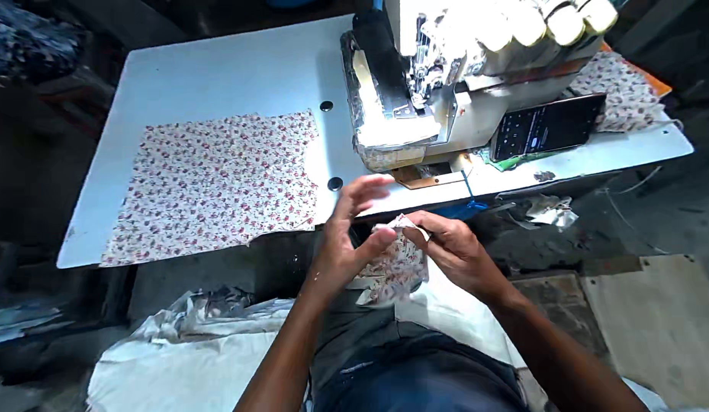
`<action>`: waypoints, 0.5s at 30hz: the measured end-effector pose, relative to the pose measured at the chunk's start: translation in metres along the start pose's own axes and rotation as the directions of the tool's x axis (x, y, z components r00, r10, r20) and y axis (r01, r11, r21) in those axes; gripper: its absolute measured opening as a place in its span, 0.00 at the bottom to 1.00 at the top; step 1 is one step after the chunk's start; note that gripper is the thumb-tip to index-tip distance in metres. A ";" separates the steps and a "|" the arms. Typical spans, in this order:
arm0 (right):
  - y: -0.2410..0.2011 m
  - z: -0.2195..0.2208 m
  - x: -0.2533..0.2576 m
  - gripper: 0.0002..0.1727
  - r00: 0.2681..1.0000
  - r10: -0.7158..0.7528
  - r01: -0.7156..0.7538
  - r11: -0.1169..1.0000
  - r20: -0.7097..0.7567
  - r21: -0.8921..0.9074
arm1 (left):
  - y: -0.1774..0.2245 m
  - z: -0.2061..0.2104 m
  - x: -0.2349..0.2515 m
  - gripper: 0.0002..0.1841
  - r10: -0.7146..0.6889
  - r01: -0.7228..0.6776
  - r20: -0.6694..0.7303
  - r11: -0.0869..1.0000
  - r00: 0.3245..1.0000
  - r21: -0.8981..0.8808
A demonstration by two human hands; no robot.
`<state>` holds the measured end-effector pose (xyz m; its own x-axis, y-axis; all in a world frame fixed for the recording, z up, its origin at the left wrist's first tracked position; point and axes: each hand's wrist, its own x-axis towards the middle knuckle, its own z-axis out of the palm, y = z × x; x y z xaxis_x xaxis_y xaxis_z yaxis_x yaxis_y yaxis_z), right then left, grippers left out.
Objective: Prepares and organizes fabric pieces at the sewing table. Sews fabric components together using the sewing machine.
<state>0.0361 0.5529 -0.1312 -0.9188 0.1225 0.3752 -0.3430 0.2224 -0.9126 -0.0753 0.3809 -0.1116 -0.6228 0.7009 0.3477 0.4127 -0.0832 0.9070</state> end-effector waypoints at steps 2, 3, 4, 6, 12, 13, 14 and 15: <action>-0.015 -0.012 0.010 0.09 0.993 -0.107 0.103 0.992 -0.054 -0.066 | -0.007 0.003 0.002 0.26 -0.048 0.046 0.099 0.999 0.994 0.027; -0.024 -0.018 0.014 0.09 0.988 -0.117 0.105 0.988 -0.102 -0.116 | -0.009 0.002 0.000 0.18 -0.073 0.062 0.146 0.995 0.987 0.081; -0.032 -0.026 0.017 0.08 0.984 -0.106 0.085 0.986 -0.144 -0.145 | -0.012 0.000 -0.005 0.13 -0.090 0.059 0.179 0.984 0.980 0.169; -0.044 -0.039 0.021 0.08 0.965 -0.075 0.035 0.987 -0.251 -0.159 | -0.021 -0.008 -0.018 0.15 -0.119 0.048 0.191 0.939 0.974 0.341; -0.037 -0.068 0.026 0.21 0.936 -0.028 0.040 0.999 -0.352 0.027 | -0.033 -0.048 -0.055 0.18 -0.221 0.187 0.060 0.919 0.973 0.348; -0.033 -0.071 0.025 0.20 0.945 -0.034 0.046 0.998 -0.325 0.030 | -0.029 -0.054 -0.061 0.17 -0.262 0.256 -0.010 0.933 0.965 0.253; -0.030 -0.072 0.025 0.18 0.949 -0.044 0.054 0.998 -0.311 0.025 | -0.022 -0.061 -0.065 0.15 -0.308 0.316 -0.081 0.940 0.948 0.129; -0.027 -0.071 0.024 0.18 0.951 -0.047 0.053 0.999 -0.306 0.010 | -0.013 -0.067 -0.067 0.14 -0.347 0.351 -0.145 0.936 0.927 0.000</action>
<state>0.0367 0.6190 -0.0863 -0.7977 0.4020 0.4495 -0.3929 0.2189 -0.8931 -0.0839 0.2877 -0.1309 -0.8164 0.5760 0.0416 0.1681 0.1681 0.9713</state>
